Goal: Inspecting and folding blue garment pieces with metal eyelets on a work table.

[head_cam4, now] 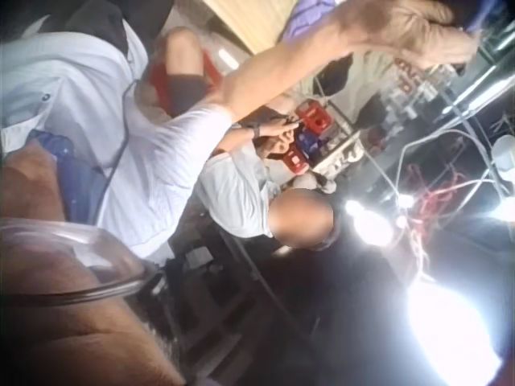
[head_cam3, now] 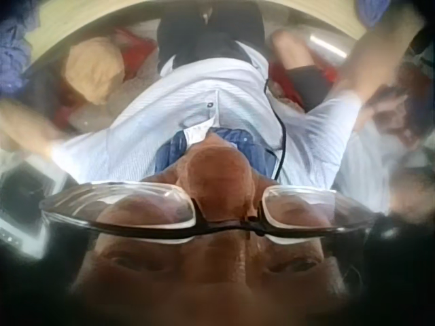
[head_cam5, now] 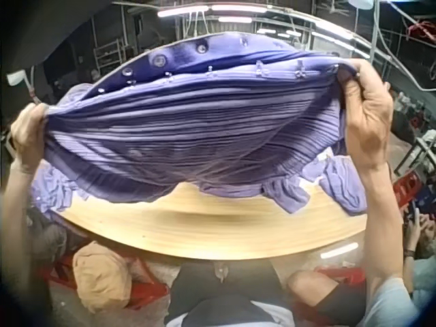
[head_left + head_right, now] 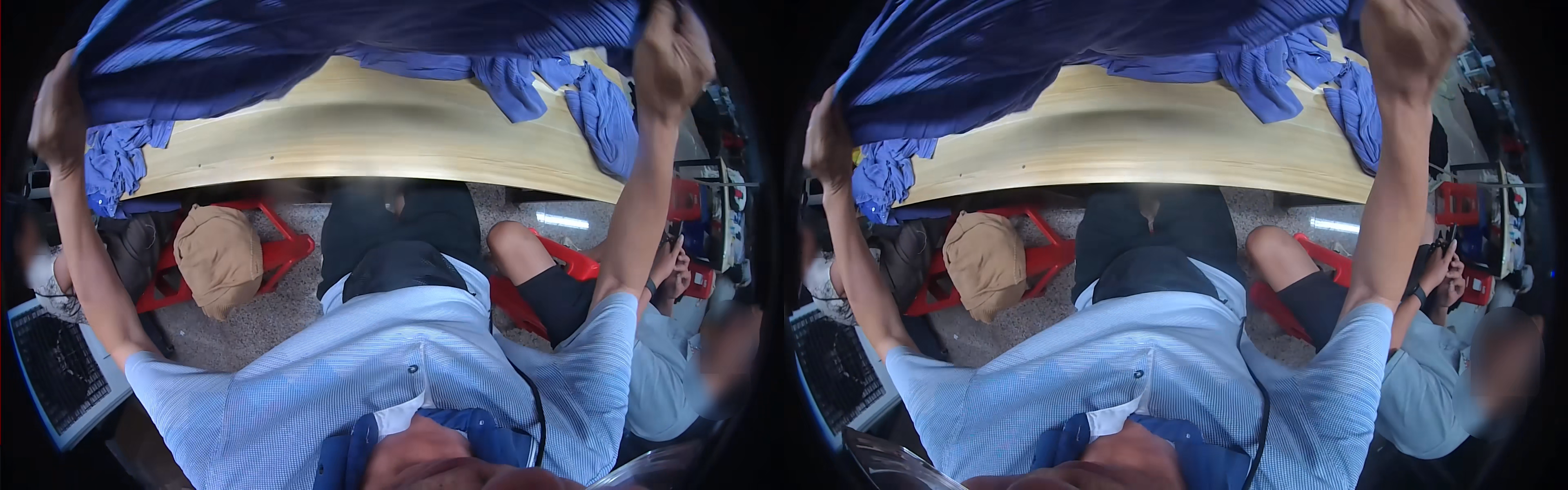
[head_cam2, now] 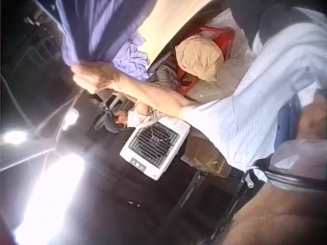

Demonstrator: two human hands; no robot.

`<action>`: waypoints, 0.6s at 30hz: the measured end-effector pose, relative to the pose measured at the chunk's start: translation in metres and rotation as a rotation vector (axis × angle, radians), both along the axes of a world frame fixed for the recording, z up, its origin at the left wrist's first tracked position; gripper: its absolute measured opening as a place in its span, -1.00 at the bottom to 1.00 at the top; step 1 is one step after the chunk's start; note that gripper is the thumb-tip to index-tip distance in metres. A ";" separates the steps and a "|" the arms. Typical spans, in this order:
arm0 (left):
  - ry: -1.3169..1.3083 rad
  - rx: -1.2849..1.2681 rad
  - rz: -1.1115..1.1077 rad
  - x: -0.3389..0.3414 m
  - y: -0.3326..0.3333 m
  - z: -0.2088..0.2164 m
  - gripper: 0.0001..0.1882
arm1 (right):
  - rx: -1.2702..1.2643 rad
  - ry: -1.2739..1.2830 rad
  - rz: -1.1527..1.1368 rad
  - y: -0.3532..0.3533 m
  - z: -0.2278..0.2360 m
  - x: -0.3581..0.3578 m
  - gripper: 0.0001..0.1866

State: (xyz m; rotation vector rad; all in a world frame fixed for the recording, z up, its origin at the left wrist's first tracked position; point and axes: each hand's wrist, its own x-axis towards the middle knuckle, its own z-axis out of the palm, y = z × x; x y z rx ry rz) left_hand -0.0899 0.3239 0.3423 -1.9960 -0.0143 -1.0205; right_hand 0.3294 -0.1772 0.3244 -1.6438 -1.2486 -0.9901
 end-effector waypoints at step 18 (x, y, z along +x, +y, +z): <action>0.423 -0.591 -0.027 -0.032 -0.074 -0.291 -0.65 | -0.505 -0.384 0.080 -0.027 -0.202 0.019 -0.69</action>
